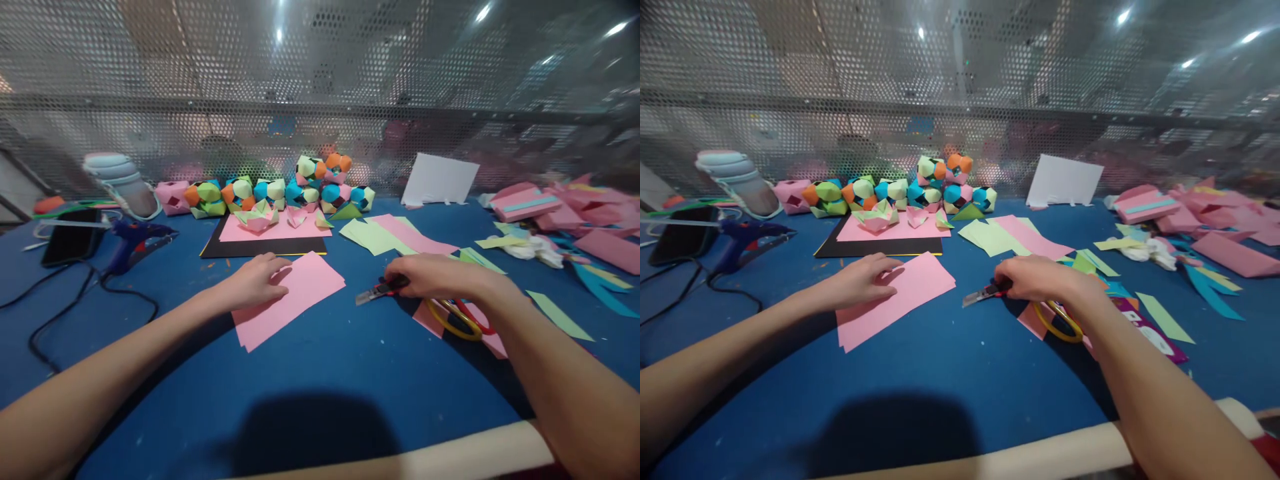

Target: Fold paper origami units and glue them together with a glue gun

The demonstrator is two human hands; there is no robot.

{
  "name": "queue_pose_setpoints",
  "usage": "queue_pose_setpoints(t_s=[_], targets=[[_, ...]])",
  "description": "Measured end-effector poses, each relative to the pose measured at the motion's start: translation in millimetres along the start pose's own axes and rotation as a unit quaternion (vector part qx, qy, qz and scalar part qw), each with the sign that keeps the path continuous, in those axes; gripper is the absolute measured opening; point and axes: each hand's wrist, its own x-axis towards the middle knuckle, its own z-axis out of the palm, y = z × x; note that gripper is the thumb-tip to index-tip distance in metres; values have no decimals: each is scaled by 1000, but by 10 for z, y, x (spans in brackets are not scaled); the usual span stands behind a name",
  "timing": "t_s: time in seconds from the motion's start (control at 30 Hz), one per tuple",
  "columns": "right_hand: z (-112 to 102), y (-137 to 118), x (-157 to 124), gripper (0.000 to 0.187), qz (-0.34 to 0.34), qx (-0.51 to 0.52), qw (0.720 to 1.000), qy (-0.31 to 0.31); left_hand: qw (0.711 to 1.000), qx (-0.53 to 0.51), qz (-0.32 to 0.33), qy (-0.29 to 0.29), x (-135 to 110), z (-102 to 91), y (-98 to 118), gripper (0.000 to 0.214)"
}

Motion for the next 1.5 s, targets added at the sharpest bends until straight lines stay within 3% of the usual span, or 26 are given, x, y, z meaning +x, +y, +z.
queue_pose_setpoints(t_s=[0.1,0.23,0.37,0.47,0.6,0.7,0.83,1.03,1.2,1.3,1.4,1.5], targets=[[1,44,28,16,43,-28,998,-36,1000,-14,-15,10,-13,-15,41,46],[-55,114,63,23,119,-114,986,40,999,-37,-36,12,-12,-38,61,43],[21,-73,129,32,41,-60,985,155,998,2,-54,27,-24,-30,84,52],[217,-370,201,35,-39,20,988,151,999,29,-39,4,-51,12,161,57],[449,-676,254,30,-66,9,983,169,1000,17,15,-15,-88,89,307,47],[502,-729,270,23,-72,83,978,177,999,-21,30,-15,-102,126,378,43],[507,-697,323,39,-49,183,960,208,996,-76,43,-14,-108,143,412,46],[456,-675,408,39,-61,139,974,168,986,-133,97,-22,-119,141,428,46],[338,-605,395,39,-64,181,975,114,988,-118,96,1,-97,155,400,45],[317,-591,328,38,-72,261,953,139,991,-113,54,42,-75,159,373,50],[326,-602,252,42,-116,326,913,215,993,-100,2,68,-47,111,339,59],[338,-604,223,46,-128,347,881,294,995,-70,-33,61,-20,-10,308,40]])
